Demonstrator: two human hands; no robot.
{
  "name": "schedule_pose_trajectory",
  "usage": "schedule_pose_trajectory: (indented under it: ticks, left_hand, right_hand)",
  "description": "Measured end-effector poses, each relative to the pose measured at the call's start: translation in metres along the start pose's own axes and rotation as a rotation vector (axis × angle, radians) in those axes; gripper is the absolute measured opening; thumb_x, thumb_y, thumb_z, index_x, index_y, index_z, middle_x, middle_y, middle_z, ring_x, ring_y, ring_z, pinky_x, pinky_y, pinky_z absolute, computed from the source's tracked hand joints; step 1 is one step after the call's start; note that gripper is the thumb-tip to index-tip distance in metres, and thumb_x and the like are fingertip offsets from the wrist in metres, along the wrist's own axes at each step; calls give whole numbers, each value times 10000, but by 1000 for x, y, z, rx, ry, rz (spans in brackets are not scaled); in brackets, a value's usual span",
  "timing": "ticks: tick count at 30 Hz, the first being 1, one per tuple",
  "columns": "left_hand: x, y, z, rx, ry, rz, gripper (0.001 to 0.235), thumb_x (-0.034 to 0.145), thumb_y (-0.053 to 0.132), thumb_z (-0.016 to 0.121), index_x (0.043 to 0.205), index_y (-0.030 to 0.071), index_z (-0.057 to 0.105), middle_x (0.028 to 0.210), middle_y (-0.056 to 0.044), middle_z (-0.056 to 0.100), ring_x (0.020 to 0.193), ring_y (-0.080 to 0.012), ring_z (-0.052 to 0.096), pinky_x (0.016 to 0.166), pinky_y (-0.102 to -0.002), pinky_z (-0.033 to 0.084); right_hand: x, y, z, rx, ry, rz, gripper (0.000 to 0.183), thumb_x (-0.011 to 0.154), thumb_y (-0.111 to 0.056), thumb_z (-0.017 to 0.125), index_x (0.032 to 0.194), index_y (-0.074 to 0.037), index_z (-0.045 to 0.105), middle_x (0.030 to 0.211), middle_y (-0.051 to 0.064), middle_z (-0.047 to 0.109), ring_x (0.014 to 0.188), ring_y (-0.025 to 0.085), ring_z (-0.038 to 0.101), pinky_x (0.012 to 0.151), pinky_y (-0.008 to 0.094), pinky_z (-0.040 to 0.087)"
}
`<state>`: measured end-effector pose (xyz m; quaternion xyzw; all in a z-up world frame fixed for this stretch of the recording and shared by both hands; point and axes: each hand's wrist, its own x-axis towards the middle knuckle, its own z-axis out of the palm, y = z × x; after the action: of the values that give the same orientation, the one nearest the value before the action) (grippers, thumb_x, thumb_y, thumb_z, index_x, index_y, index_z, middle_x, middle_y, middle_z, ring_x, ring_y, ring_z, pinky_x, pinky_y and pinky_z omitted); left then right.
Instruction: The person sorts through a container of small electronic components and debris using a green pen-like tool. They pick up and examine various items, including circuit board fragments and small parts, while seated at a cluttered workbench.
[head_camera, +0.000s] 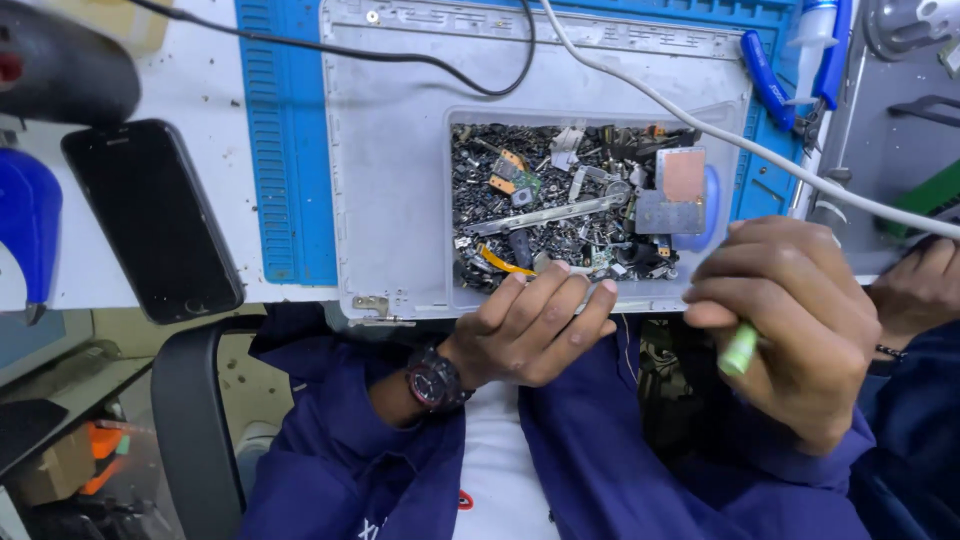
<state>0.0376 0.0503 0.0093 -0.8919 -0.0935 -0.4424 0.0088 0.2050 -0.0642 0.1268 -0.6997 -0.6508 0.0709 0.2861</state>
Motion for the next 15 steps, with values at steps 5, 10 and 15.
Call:
schedule_pose_trajectory:
  ticks: [5, 10, 15]
  left_hand:
    - [0, -5, 1, -13, 55, -9, 296, 1121, 347, 455, 1094, 221, 722, 934, 103, 715, 952, -72, 705, 949, -259, 367]
    - [0, -9, 0, 8, 64, -7, 316, 1127, 348, 431, 1088, 225, 719, 937, 95, 695, 946, -62, 693, 925, -255, 363]
    - [-2, -11, 1, 38, 66, 9, 303, 1132, 352, 431, 1096, 234, 707, 941, 110, 680, 935, -45, 685, 958, -261, 338]
  right_hand:
    - [9, 18, 15, -201, -293, 22, 272, 926, 87, 554, 1134, -15, 695, 857, 113, 616, 762, 341, 521, 728, 448, 409]
    - [18, 27, 29, -359, -467, 4, 191, 882, -31, 672, 1061, -99, 683, 823, 73, 608, 736, 315, 545, 666, 451, 431]
    - [24, 30, 37, -467, -514, 40, 144, 873, -86, 667, 1007, -137, 677, 785, 65, 593, 734, 332, 565, 638, 471, 433]
